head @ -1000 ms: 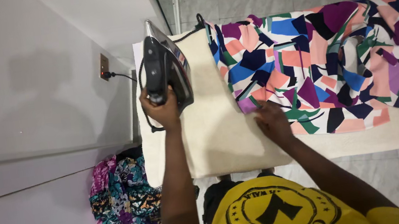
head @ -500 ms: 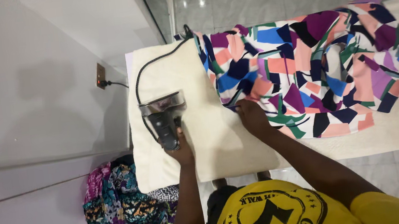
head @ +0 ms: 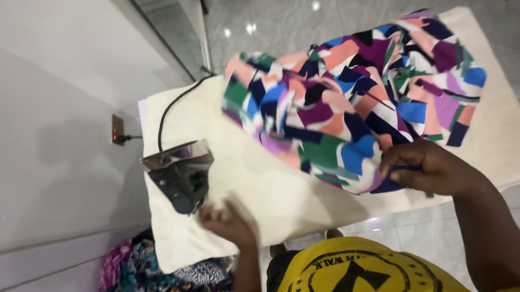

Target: The person irons a colorful patterned dress on an ironing board, using a white cloth as a protective layer over the fabric. They repeatedly smooth the dress, iron different sections, and adjust the garment before folding it and placing it on a nearby bed.

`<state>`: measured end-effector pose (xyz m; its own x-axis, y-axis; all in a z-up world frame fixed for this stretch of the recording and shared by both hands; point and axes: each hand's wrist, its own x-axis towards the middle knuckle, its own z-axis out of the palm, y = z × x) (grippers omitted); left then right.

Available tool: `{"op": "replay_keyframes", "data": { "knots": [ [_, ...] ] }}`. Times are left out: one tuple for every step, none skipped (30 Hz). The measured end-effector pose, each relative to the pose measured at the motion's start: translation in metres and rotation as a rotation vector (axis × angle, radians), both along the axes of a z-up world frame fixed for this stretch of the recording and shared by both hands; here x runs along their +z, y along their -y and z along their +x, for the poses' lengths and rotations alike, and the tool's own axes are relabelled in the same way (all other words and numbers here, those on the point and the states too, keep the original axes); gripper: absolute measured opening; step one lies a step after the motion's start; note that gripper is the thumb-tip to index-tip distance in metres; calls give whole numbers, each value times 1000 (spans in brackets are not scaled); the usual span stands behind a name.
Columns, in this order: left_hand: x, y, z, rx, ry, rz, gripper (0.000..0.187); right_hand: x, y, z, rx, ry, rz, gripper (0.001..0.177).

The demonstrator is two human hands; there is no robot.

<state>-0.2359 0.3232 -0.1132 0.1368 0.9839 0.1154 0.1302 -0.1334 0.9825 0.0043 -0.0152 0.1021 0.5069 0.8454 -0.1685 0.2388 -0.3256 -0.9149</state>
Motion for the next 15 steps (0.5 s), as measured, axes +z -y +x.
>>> {"op": "replay_keyframes", "data": {
  "knots": [
    [9,32,8,-195,-67,85,83,7,7,-3,-9,-6,41,14],
    [20,51,21,-340,-60,253,89,11,13,-8,-21,-27,119,13],
    [29,66,43,-484,-52,420,95,15,18,-15,-33,-47,197,12],
    [35,78,66,-627,-48,584,101,19,24,-19,-42,-72,272,12],
    [36,89,90,-770,-44,747,108,27,33,-17,31,-12,296,15],
    [32,93,117,-744,-362,771,95,39,44,-16,102,45,321,21],
    [24,92,142,-704,-680,783,85,52,53,-16,173,102,345,27],
    [13,87,166,-659,-609,814,74,67,63,-15,188,85,188,38],
    [0,83,185,-614,-538,843,64,84,75,-13,202,66,30,50],
    [-15,85,198,-704,-555,727,54,100,84,-5,223,56,-105,49],
    [-29,88,209,-794,-571,610,46,115,90,5,222,89,-114,49],
    [-37,86,222,-879,-586,497,39,128,92,17,196,133,-108,49],
    [-39,100,239,-943,-358,515,33,141,93,33,167,180,-104,49],
    [-35,123,257,-995,-131,529,27,152,93,51,139,232,-93,50],
    [-25,146,271,-1145,-209,531,26,159,88,77,81,297,-68,51]
  ]
}}
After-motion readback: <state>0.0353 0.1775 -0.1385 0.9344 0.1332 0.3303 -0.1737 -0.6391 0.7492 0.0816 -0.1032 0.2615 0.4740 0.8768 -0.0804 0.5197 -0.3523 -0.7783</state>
